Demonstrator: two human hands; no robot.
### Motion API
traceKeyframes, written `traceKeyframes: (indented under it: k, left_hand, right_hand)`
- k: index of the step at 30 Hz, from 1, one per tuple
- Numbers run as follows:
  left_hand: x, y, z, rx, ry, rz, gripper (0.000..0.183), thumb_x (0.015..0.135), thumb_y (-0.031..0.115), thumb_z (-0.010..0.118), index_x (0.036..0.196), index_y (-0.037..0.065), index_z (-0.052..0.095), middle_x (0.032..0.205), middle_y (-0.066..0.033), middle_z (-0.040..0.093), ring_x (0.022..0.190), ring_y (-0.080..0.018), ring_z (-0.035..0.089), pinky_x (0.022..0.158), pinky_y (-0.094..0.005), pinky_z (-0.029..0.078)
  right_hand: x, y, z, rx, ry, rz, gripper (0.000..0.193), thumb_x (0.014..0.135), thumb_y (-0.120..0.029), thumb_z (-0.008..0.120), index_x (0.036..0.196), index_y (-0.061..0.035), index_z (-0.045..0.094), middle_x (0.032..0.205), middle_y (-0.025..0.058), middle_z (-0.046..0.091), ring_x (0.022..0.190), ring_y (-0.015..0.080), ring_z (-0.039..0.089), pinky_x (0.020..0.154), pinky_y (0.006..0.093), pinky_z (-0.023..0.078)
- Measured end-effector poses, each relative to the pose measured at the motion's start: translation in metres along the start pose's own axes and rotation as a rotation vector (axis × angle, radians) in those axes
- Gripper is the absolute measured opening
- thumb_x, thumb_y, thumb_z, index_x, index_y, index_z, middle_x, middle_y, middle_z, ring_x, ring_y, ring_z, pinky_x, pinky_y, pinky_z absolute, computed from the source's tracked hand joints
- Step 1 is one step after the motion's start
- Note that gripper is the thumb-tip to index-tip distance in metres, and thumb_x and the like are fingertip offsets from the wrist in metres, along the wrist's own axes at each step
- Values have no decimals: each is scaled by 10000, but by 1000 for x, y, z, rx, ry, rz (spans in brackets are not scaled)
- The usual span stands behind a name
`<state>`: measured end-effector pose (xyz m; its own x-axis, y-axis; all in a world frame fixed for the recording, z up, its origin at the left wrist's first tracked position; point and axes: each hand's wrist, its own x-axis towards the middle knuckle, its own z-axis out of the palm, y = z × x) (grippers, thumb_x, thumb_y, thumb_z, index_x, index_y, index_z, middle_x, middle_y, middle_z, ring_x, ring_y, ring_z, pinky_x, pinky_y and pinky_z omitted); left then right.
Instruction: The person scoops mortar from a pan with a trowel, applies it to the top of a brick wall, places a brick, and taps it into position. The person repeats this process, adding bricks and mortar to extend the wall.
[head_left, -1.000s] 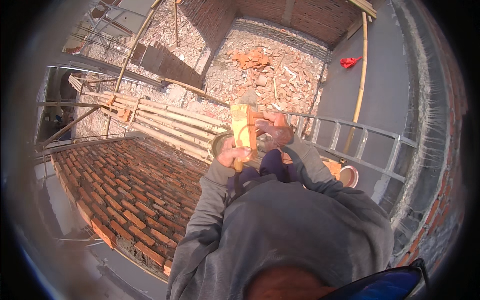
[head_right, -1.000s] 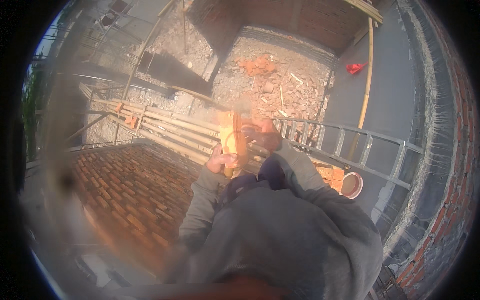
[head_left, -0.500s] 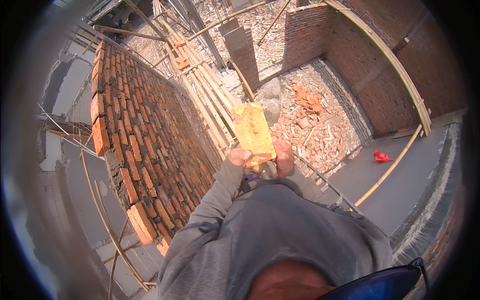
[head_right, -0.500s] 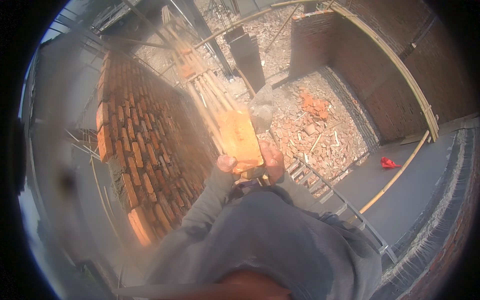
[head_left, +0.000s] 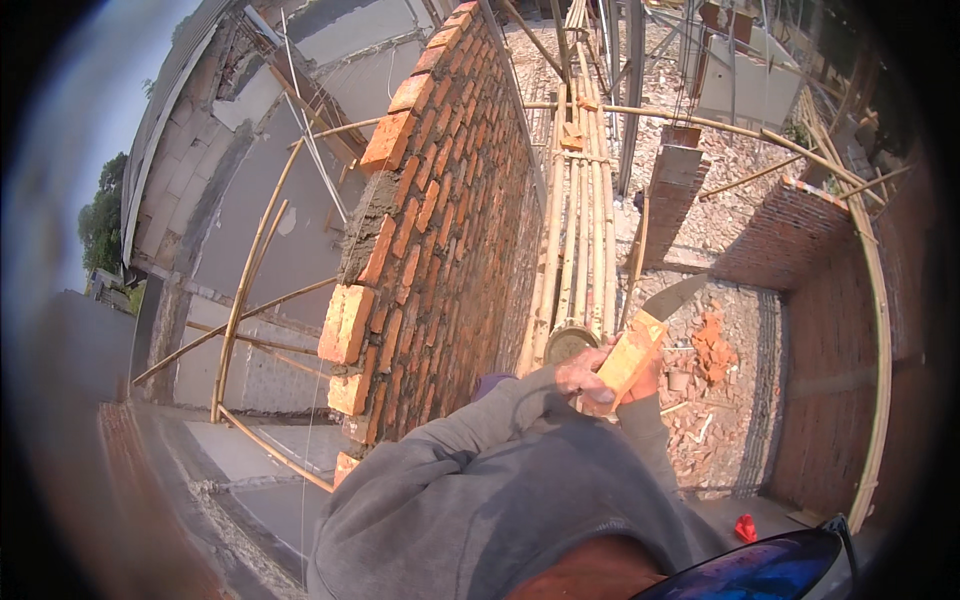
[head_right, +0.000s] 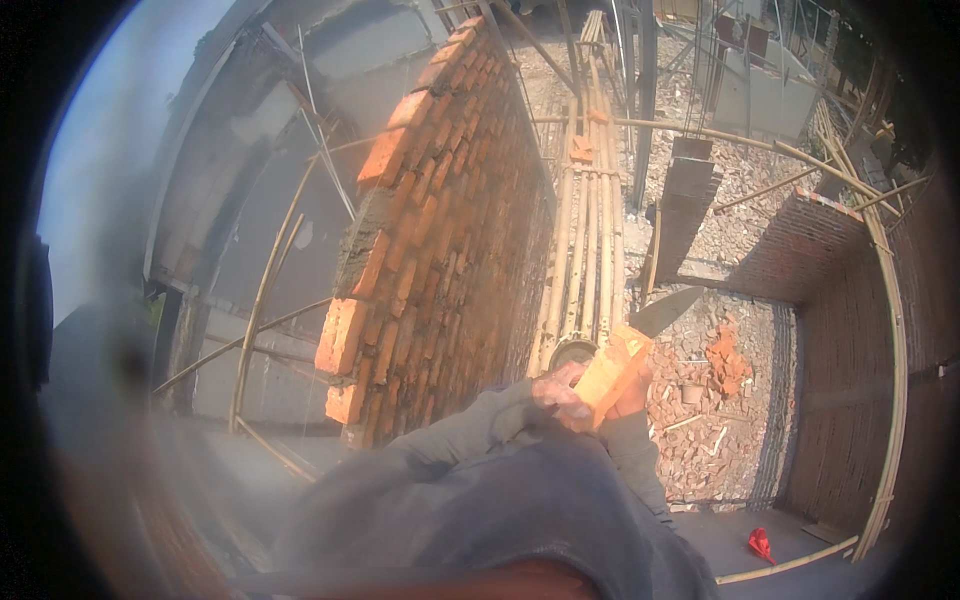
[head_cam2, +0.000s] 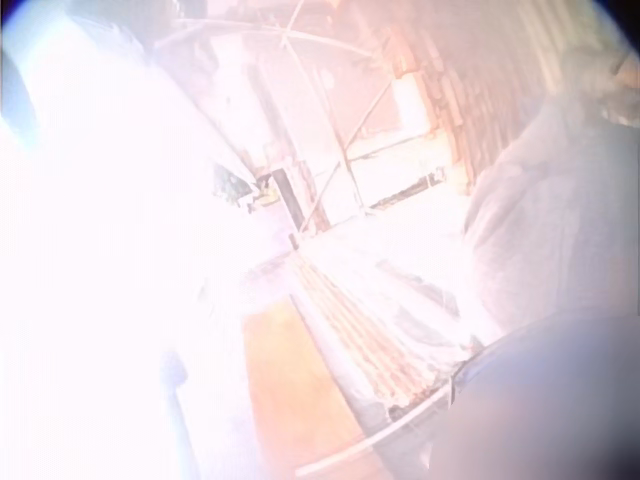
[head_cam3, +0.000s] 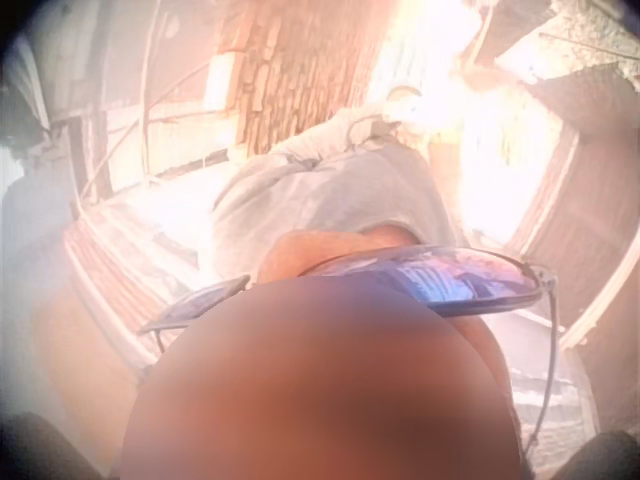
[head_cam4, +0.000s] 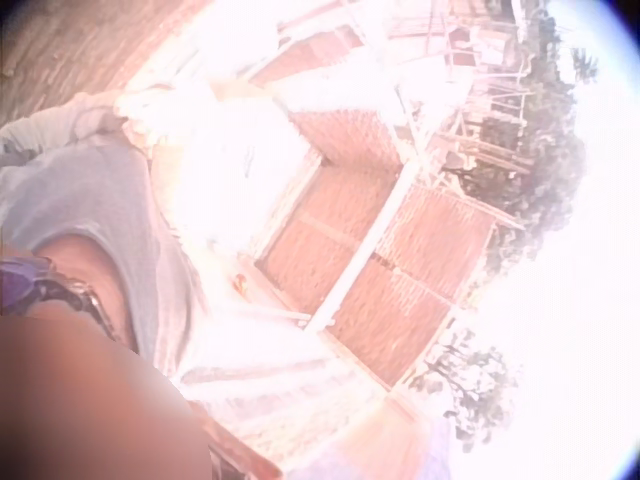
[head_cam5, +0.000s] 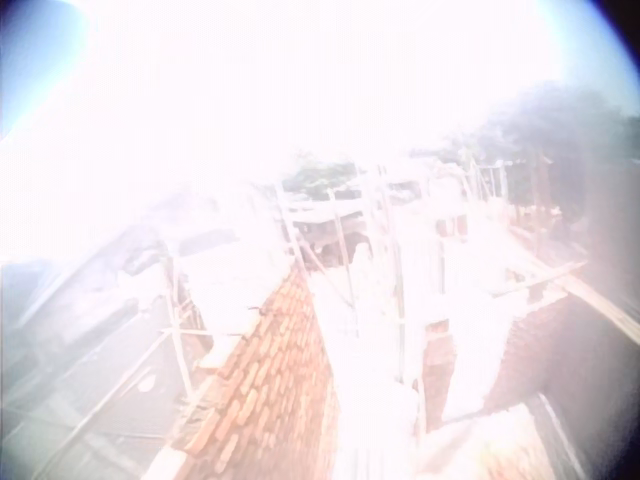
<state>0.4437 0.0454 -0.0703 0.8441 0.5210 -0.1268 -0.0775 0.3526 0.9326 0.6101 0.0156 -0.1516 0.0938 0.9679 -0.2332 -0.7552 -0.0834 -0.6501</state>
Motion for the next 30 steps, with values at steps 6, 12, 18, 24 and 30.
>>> traceKeyframes:
  k: [6,12,18,24,30]
  left_hand:
    - [-85,104,1,-467,244,73,801,689,156,786,1414,-70,531,1276,-173,640,1002,-202,685,909,-324,558]
    - [-211,273,-43,296,842,288,1046,631,150,808,1568,-22,377,1209,-134,676,1021,-209,690,864,-322,548]
    - [-259,310,-163,874,1344,13,877,743,234,814,1539,66,486,1130,-168,729,779,-163,722,682,-291,580]
    - [-255,252,-257,1163,1426,-258,836,685,375,822,1460,154,599,962,-161,779,871,-258,766,881,-361,576]
    - [-252,232,-258,1178,1322,-339,829,666,395,794,1446,172,619,1003,-200,751,952,-321,729,914,-415,541]
  right_hand:
    - [30,14,-50,302,580,429,335,1108,-332,410,868,-114,498,710,28,522,558,172,469,524,314,449]
    - [-5,32,-146,88,647,464,173,1051,-241,449,954,-110,506,706,24,549,544,148,502,502,323,463]
    - [-16,59,-178,-152,796,405,163,1000,-235,447,971,-88,511,698,68,530,536,214,495,497,367,473]
    - [-5,65,-139,-49,757,509,208,1044,-285,469,974,-96,521,695,50,526,538,211,491,488,374,463]
    - [-12,56,-105,-246,667,561,332,1077,-371,488,899,-96,541,672,36,547,523,203,497,471,367,449]
